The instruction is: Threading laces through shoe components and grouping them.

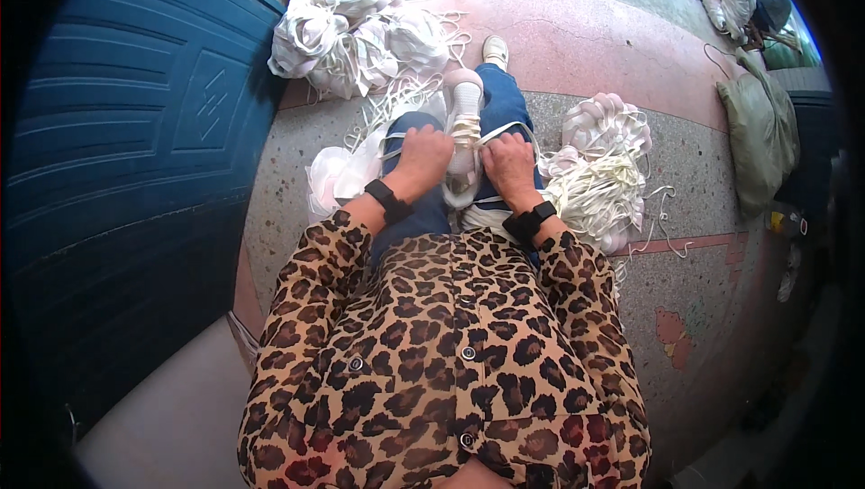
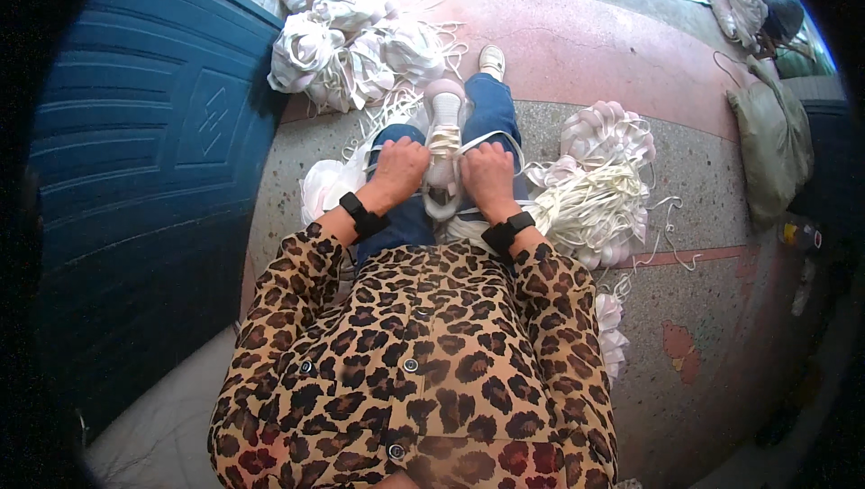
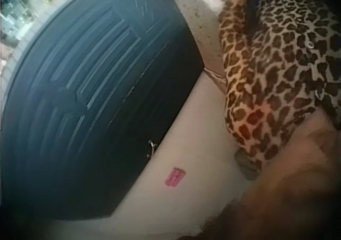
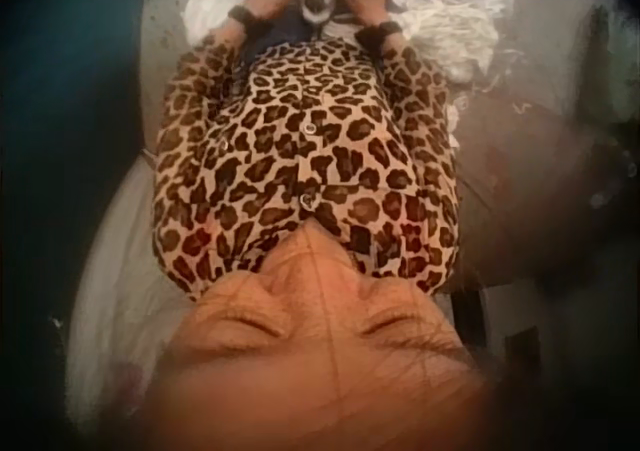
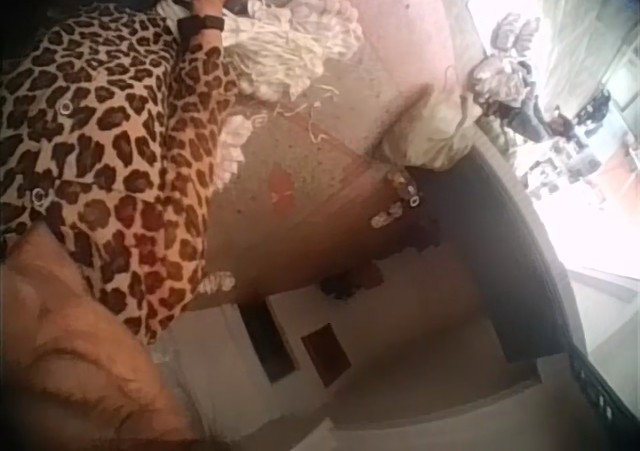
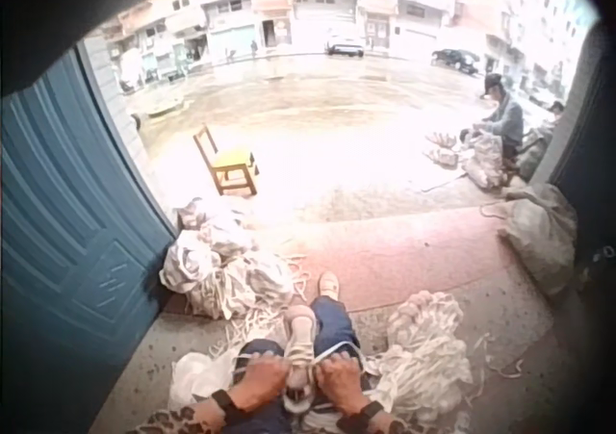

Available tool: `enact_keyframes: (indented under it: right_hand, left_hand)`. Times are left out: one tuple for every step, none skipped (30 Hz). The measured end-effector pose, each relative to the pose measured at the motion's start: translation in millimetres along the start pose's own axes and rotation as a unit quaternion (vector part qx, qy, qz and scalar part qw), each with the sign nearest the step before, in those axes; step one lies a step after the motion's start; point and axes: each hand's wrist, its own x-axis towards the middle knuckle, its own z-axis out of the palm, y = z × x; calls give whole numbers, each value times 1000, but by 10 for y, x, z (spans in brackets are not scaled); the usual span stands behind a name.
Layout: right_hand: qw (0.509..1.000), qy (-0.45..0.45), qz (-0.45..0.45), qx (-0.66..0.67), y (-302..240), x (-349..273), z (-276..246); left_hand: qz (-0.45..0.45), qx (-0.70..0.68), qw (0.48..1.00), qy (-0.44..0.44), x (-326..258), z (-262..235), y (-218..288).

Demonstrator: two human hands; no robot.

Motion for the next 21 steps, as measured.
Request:
enact_keyframes:
  right_hand:
    - [1000,-5,-3,-1,-4,6,-4]
    - [1000,-10,-3,-4,-16,-1,-8]
    - [1000,-15,-7,-7,-20,-17,-20]
    - [1000,-21,-10,-10,-44,-30,-55]
    - [999,-27,-14,-13,-65,-37,-89]
    - [999,-35,-22,-19,-84,-43,-123]
    - [998,-49,-24,-29,-90,-42,-123]
    - [997,-62,-26,-38,-92,-44,-127]
    - [995,-79,-22,-52,-68,-35,-81]
    - [995,-87,-15,-49,-39,-28,-47]
    - [994,-95,-10,-46,-16,-15,-7]
    - [995,-95,0,-29,18,-1,28]
    - [996,-91,4,2,33,5,24]
    - [996,-87,7,32,54,8,17]
    - [995,-83,11,62,81,14,8]
    - [992,-66,15,110,112,4,-3]
    - [992,-60,2,115,119,-24,-4]
    - [991,-51,-12,119,134,-37,-4]
    - [991,-43,-25,124,127,-51,-25]
    - [993,-47,-70,82,121,-32,-32]
    - [992,-62,-98,44,110,-6,-33]
  left_hand:
    - [-2,11,1000,6,19,-6,6]
    - [-5,21,1000,12,37,-13,12]
    - [-33,17,999,23,41,-22,15]
    - [-49,9,998,47,14,-16,32]
    - [-65,1,995,72,-6,-17,48]
    - [-70,-10,991,110,-78,3,101]
    - [-79,-3,991,108,-130,17,140]
    - [-88,4,990,107,-180,31,184]
    - [-95,10,990,106,-225,46,231]
    - [-104,19,989,107,-234,99,225]
    - [-113,29,987,109,-242,152,215]
    - [-120,16,987,105,-249,203,201]
    - [-129,4,986,104,-244,212,187]
    - [-132,-19,986,103,-241,219,166]
    - [-135,-43,985,103,-234,227,147]
    - [-131,-79,983,103,-218,209,130]
    - [-124,-104,982,94,-204,188,106]
    - [-116,-129,981,85,-175,167,71]
    - [-107,-143,982,62,-176,104,41]
    - [-99,-157,982,39,-176,78,24]
    - [-91,-162,982,36,-175,100,16]
